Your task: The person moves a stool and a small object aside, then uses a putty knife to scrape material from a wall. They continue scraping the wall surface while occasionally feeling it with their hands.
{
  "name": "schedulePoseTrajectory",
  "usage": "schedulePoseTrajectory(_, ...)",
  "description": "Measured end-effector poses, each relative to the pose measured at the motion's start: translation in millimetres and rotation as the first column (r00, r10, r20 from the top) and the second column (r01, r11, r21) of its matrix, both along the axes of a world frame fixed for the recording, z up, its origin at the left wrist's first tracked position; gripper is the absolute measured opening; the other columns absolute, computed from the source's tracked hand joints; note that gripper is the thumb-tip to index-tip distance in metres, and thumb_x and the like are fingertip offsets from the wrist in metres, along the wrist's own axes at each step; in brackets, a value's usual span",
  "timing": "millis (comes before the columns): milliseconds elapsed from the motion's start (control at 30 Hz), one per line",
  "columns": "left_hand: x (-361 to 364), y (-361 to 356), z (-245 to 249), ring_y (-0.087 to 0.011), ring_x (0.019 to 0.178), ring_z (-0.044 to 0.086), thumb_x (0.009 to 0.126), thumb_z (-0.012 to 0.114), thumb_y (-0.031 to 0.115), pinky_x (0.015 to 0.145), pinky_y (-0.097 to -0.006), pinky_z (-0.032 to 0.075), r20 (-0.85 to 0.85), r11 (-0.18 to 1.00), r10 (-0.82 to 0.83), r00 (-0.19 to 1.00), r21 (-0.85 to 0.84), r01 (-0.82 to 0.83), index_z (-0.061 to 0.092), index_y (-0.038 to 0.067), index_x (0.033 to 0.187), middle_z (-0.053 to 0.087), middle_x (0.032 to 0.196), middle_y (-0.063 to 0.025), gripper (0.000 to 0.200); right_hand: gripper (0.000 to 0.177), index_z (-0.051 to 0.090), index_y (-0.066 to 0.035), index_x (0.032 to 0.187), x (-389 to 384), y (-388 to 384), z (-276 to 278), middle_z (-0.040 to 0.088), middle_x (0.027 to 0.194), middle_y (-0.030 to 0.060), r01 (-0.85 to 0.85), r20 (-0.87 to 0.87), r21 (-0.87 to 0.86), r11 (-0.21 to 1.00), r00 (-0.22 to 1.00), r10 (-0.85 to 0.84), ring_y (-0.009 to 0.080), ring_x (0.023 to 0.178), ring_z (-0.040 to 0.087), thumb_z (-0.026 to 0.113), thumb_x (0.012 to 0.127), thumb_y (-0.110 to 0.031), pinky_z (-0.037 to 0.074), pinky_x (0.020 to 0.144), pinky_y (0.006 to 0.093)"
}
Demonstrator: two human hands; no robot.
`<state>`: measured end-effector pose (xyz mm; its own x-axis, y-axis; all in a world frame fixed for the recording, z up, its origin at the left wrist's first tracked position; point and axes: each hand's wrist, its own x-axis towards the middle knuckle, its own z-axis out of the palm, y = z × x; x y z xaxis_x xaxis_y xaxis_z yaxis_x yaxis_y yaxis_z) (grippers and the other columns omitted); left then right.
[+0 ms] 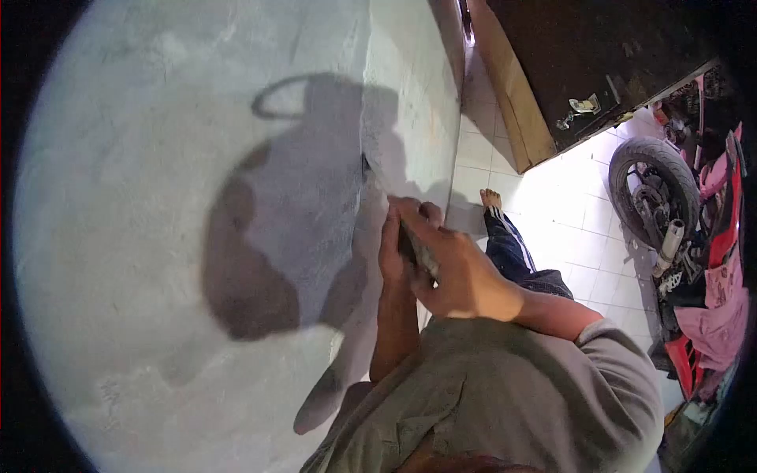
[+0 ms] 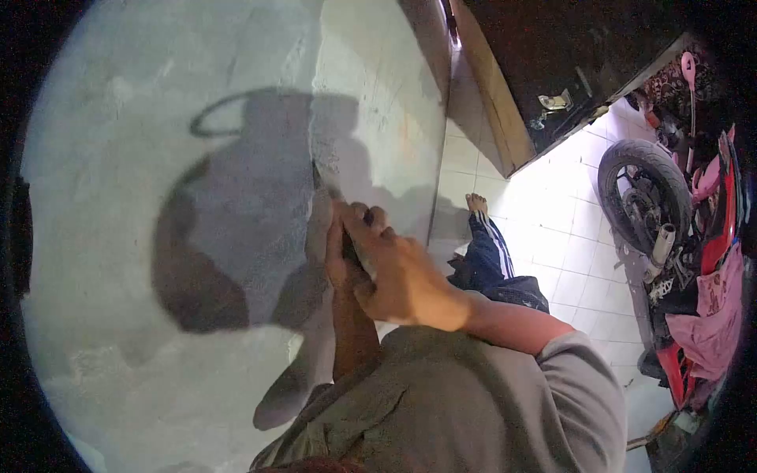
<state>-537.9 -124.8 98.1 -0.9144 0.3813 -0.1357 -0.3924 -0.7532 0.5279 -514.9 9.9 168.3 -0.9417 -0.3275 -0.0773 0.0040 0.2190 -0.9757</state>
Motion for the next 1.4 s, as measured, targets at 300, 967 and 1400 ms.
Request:
schedulePoseTrajectory(300,0,11,10,-0.0128,0.079,0.055,0.107,0.037,0.042,0.07,-0.028,0.049,-0.09,0.991,0.082,0.993,0.112,-0.071,0.054,0.012,0.102,0.057,0.093,-0.0078,0.035,0.087,0.027,-0.003,0.154,1,0,-1,0.062,0.105,0.0349,-0.019,0.039,-0.021,1.0,0.999,0.02,0.0479,0.095,0.066,0.056,0.072,0.002,0.053,0.082,0.0442)
schedulePoseTrajectory(967,-3,15,-3,-0.0159,0.08,0.054,0.107,0.043,0.039,0.069,-0.0282,0.049,-0.005,0.999,0.051,0.999,-0.015,-0.051,0.054,0.008,0.11,0.055,0.1,-0.0082,0.033,0.083,0.03,-0.004,0.152,-9,12,-6,0.062,0.109,0.034,-0.061,0.004,-0.059,0.996,0.998,0.061,0.046,0.1,0.067,0.053,0.073,0.006,0.052,0.086,0.0439)
schedulePoseTrajectory(1400,-15,16,3,-0.0164,0.084,0.052,0.106,0.045,0.033,0.07,-0.0286,0.048,-0.1,0.988,0.03,0.994,0.152,-0.015,0.055,0.008,0.108,0.053,0.099,-0.006,0.027,0.085,0.031,-0.002,0.152,-13,11,-8,0.065,0.096,0.0316,-0.028,-0.065,-0.055,0.998,0.998,0.024,0.0438,0.093,0.068,0.057,0.071,0.003,0.052,0.081,0.0429)
